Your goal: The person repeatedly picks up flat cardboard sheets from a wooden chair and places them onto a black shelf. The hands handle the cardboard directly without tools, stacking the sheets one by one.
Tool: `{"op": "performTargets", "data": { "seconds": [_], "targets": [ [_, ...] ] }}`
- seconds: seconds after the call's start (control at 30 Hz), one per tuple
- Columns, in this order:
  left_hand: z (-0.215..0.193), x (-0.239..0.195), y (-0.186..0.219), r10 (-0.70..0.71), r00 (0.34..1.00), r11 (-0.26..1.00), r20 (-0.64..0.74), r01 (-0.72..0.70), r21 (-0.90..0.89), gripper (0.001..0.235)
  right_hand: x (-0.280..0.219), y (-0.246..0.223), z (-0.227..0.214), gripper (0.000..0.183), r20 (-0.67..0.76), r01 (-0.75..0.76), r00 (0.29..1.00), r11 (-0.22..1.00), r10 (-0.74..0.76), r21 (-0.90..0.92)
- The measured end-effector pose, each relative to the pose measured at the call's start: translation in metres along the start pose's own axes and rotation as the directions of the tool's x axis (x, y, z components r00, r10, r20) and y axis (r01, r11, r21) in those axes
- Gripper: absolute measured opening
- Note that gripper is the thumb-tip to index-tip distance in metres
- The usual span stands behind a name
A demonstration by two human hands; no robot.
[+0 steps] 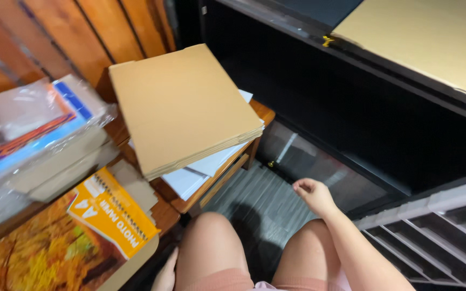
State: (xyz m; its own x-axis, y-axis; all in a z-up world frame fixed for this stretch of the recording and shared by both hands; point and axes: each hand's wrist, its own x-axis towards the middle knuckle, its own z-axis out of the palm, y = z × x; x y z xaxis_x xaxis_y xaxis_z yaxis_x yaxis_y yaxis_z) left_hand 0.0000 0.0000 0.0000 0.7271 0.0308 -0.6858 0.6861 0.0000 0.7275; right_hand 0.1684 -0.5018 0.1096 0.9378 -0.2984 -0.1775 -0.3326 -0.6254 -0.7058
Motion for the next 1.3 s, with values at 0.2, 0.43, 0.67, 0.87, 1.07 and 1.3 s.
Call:
{"op": "performTargets", "data": {
  "seconds": [0.2, 0.43, 0.67, 0.87, 1.07, 1.3],
  "targets": [
    [0.04, -0.1, 0.175, 0.37, 0.929, 0.928, 0.017, -0.37, 0.033, 0.044, 0.019, -0.112, -0.007, 0.017, -0.167, 0.326, 0.94, 0.924, -0.296, 0.198],
    [0.041, -0.127, 0.293, 0.955, 0.283, 0.295, -0.093, -0.857, 0.422, 0.033, -0.008, -0.219, -0.024, 0.059, -0.234, 0.537, 0.831, 0.837, -0.504, 0.106],
    [0.042, -0.087, 0.345, 0.855, 0.512, 0.443, -0.081, -0.641, 0.627, 0.091, 0.005, -0.235, -0.014, 0.087, -0.077, 0.537, 0.834, 0.837, -0.546, -0.107],
    [0.036, -0.043, 0.325, 0.901, 0.418, 0.393, -0.116, -0.674, 0.626, 0.084, 0.016, -0.233, 0.001, 0.076, -0.087, 0.507, 0.857, 0.861, -0.509, -0.037],
    [0.032, -0.018, 0.314, 0.925, 0.347, 0.371, -0.157, -0.726, 0.579, 0.083, 0.021, -0.227, 0.007, 0.065, -0.117, 0.485, 0.874, 0.864, -0.472, 0.137],
    [0.039, -0.029, 0.311, 0.929, 0.334, 0.361, -0.157, -0.734, 0.575, 0.083, 0.015, -0.227, 0.01, 0.061, -0.149, 0.473, 0.881, 0.849, -0.45, 0.235]
  ]
}}
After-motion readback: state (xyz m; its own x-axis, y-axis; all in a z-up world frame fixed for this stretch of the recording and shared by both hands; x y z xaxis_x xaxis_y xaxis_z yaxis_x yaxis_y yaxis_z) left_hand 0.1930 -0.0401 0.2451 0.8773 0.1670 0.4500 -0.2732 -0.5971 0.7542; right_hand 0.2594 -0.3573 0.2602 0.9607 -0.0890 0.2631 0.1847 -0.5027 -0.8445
